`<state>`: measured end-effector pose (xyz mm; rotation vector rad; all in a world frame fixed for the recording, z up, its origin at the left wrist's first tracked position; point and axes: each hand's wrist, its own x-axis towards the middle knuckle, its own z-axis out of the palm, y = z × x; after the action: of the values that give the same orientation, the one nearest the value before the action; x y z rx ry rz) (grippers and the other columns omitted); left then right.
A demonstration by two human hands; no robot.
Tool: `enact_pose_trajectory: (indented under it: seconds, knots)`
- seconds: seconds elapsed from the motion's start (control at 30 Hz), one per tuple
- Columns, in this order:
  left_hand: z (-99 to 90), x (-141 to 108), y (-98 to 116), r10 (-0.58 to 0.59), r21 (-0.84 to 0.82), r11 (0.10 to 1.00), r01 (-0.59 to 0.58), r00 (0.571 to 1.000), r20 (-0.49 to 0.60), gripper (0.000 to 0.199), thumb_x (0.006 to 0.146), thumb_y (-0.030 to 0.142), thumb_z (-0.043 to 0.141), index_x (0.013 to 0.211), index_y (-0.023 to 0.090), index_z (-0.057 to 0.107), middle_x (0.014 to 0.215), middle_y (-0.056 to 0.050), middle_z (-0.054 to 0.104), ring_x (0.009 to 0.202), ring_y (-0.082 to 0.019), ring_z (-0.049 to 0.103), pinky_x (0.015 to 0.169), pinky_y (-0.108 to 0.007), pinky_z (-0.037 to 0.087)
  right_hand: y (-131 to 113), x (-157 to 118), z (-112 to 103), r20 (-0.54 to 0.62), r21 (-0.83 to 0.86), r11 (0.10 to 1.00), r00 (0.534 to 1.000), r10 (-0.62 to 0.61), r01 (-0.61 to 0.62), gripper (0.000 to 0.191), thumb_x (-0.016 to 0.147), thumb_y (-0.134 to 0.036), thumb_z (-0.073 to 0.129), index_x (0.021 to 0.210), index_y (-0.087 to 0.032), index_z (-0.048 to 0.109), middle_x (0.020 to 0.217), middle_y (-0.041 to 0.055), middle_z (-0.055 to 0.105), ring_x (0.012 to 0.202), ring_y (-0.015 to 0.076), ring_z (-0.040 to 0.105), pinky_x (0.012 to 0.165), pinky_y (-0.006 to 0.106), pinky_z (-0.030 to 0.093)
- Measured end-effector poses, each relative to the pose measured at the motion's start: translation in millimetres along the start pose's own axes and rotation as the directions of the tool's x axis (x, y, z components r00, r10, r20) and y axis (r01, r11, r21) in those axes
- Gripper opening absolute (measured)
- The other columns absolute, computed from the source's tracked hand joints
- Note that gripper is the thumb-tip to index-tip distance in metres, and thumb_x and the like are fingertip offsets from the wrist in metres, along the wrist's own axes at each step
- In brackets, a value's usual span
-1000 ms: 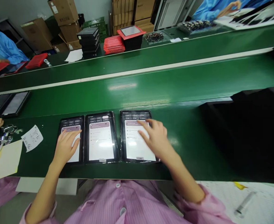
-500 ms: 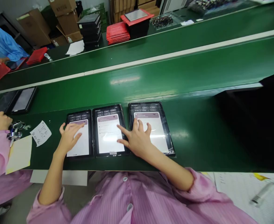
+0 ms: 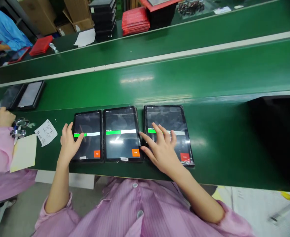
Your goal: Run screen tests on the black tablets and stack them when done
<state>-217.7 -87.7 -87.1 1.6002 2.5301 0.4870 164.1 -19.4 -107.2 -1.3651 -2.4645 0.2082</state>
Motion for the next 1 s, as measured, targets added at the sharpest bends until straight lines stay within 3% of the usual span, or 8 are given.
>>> enact_pose_trajectory:
  seconds: [0.17, 0.4, 0.5, 0.6, 0.7, 0.8, 0.9, 1.0]
  knots:
    - [2.8, 10, 30, 0.069, 0.200, 0.977, -0.077, 0.997, 0.046, 0.089, 0.094, 0.061, 0.052, 0.163, 0.017, 0.016, 0.168, -0.029, 0.011, 0.153, -0.050, 0.018, 0.110, -0.086, 0.009, -25, 17, 6, 0.032, 0.010, 0.998, 0.998, -0.055, 0.054, 0.048, 0.099, -0.048, 0.054, 0.144, -0.033, 0.059, 0.164, 0.0171, 0.035, 0.146, 0.0430, 0.031, 0.114, 0.072, 0.019]
    - [-7.3, 26, 39, 0.046, 0.126, 0.991, -0.055, 0.997, 0.067, 0.073, 0.101, 0.059, 0.037, 0.161, 0.018, 0.024, 0.167, -0.027, 0.018, 0.153, -0.047, 0.023, 0.113, -0.082, 0.007, -28, 21, 6, 0.060, -0.010, 1.000, 0.998, -0.007, 0.007, 0.058, 0.095, -0.056, 0.059, 0.148, -0.034, 0.054, 0.165, 0.0179, 0.033, 0.147, 0.0444, 0.029, 0.113, 0.074, 0.019]
    - [-4.6, 33, 46, 0.133, 0.173, 0.973, -0.154, 0.983, 0.128, 0.067, 0.101, 0.058, 0.037, 0.157, 0.019, 0.035, 0.165, -0.025, 0.027, 0.151, -0.046, 0.029, 0.114, -0.082, 0.007, -11, 9, -2, 0.004, -0.039, 0.997, 0.998, 0.069, -0.069, 0.058, 0.096, -0.051, 0.057, 0.151, -0.033, 0.049, 0.165, 0.0173, 0.033, 0.147, 0.0421, 0.030, 0.115, 0.072, 0.020]
    - [4.2, 42, 57, 0.218, 0.205, 0.944, -0.258, 0.956, 0.197, 0.063, 0.102, 0.057, 0.036, 0.153, 0.020, 0.043, 0.165, -0.023, 0.030, 0.151, -0.044, 0.030, 0.114, -0.082, 0.009, 20, -9, -9, -0.087, -0.056, 0.978, 0.977, 0.195, -0.200, 0.048, 0.098, -0.045, 0.054, 0.144, -0.032, 0.057, 0.163, 0.0161, 0.034, 0.145, 0.0430, 0.031, 0.113, 0.076, 0.021]
    - [16.3, 52, 68, 0.272, 0.234, 0.918, -0.322, 0.936, 0.222, 0.065, 0.101, 0.055, 0.037, 0.154, 0.018, 0.041, 0.166, -0.024, 0.027, 0.153, -0.044, 0.026, 0.115, -0.081, 0.009, 49, -28, -13, -0.145, -0.057, 0.948, 0.942, 0.304, -0.315, 0.039, 0.098, -0.045, 0.053, 0.134, -0.033, 0.064, 0.161, 0.0146, 0.036, 0.143, 0.0456, 0.032, 0.109, 0.080, 0.021]
    - [25.3, 65, 76, 0.267, 0.228, 0.916, -0.329, 0.927, 0.264, 0.067, 0.100, 0.052, 0.039, 0.157, 0.017, 0.035, 0.167, -0.024, 0.026, 0.155, -0.043, 0.022, 0.114, -0.082, 0.005, 71, -36, -16, -0.154, -0.008, 0.937, 0.926, 0.345, -0.350, 0.035, 0.098, -0.047, 0.052, 0.127, -0.034, 0.067, 0.159, 0.0126, 0.038, 0.142, 0.0456, 0.034, 0.109, 0.080, 0.024]
    - [25.8, 77, 78, 0.240, 0.192, 0.930, -0.312, 0.915, 0.324, 0.068, 0.098, 0.052, 0.043, 0.157, 0.018, 0.033, 0.167, -0.023, 0.027, 0.156, -0.042, 0.020, 0.112, -0.084, 0.002, 95, -26, -15, -0.218, 0.186, 0.917, 0.895, 0.389, -0.353, 0.039, 0.098, -0.047, 0.048, 0.129, -0.029, 0.064, 0.145, 0.0168, 0.051, 0.134, 0.0393, 0.047, 0.108, 0.067, 0.038]
    - [19.6, 84, 77, 0.233, 0.166, 0.939, -0.303, 0.910, 0.344, 0.066, 0.096, 0.055, 0.048, 0.153, 0.024, 0.039, 0.162, -0.020, 0.038, 0.152, -0.043, 0.029, 0.109, -0.087, -0.001, 125, -4, -5, -0.206, 0.468, 0.819, 0.861, 0.465, -0.331, 0.037, 0.093, -0.043, 0.054, 0.122, -0.022, 0.066, 0.111, 0.0140, 0.069, 0.104, 0.0297, 0.065, 0.093, 0.049, 0.053]
